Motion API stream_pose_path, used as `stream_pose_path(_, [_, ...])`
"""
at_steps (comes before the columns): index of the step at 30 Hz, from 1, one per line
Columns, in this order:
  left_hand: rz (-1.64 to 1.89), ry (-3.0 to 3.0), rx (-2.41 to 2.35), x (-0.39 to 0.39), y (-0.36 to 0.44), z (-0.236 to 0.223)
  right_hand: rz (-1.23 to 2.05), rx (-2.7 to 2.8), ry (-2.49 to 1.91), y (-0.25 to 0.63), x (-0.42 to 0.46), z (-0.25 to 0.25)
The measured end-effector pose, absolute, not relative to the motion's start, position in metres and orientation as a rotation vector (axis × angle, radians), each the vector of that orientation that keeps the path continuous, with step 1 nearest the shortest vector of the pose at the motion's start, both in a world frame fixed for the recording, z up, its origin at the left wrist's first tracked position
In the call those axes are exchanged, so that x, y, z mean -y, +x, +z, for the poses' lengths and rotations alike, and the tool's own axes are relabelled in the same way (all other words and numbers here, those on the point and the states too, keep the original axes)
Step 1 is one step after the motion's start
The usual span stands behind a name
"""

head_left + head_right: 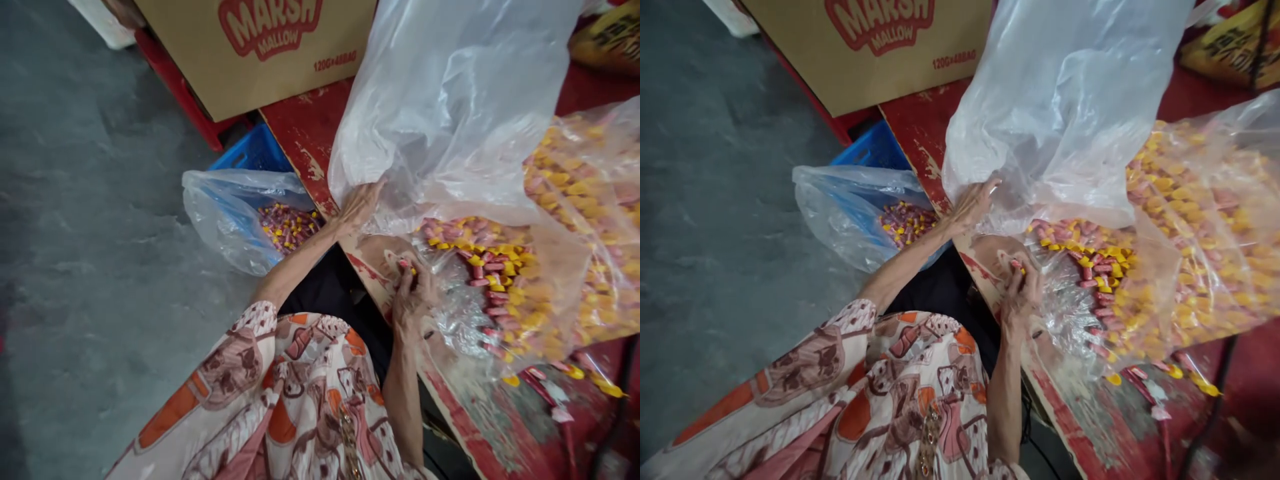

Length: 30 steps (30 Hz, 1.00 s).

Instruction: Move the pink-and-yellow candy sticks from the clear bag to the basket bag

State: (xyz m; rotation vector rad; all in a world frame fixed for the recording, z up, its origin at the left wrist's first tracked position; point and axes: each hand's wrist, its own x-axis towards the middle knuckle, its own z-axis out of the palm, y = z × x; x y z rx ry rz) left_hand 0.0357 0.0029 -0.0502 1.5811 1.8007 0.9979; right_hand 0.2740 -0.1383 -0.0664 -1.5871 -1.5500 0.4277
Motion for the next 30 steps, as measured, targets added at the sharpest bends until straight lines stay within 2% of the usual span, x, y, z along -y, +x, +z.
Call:
stream_pose_path(3, [1.111, 1.527, -1.492, 0.026, 0.042, -0.055, 0.58, 1.394, -1.624, 0.271, 0.137, -0.062])
stream_pose_path(7, [1.276, 1.167, -1.074, 0.06, 0.054, -0.05, 0.712, 1.059, -1.531, 0.257, 0.138, -0.046])
stream_pose_path(10, [1.28, 0.95, -0.884, 0.074, 0.069, -0.043, 0.802, 0.978, -1.441, 0.239, 0.141, -0.035])
stream_pose_path(14, [1.163, 0.867, -0.897, 0.09, 0.084, -0.042, 0.931, 0.922, -1.376, 0.226, 0.139, -0.03])
stream_pose_path(23, [0.989, 0.976, -0.802, 0.118, 0.111, -0.033, 1.435, 0.719, -1.196, 0.269, 0.097, -0.027])
stream_pose_path(27, [1.046, 1.073, -0.844, 0.123, 0.125, -0.026, 1.474, 0.708, -1.201, 0.255, 0.091, -0.023])
stream_pose_path(30, [1.08, 1.032, -0.807, 0.124, 0.128, -0.027, 1.347, 0.831, -1.237, 0.25, 0.089, -0.02])
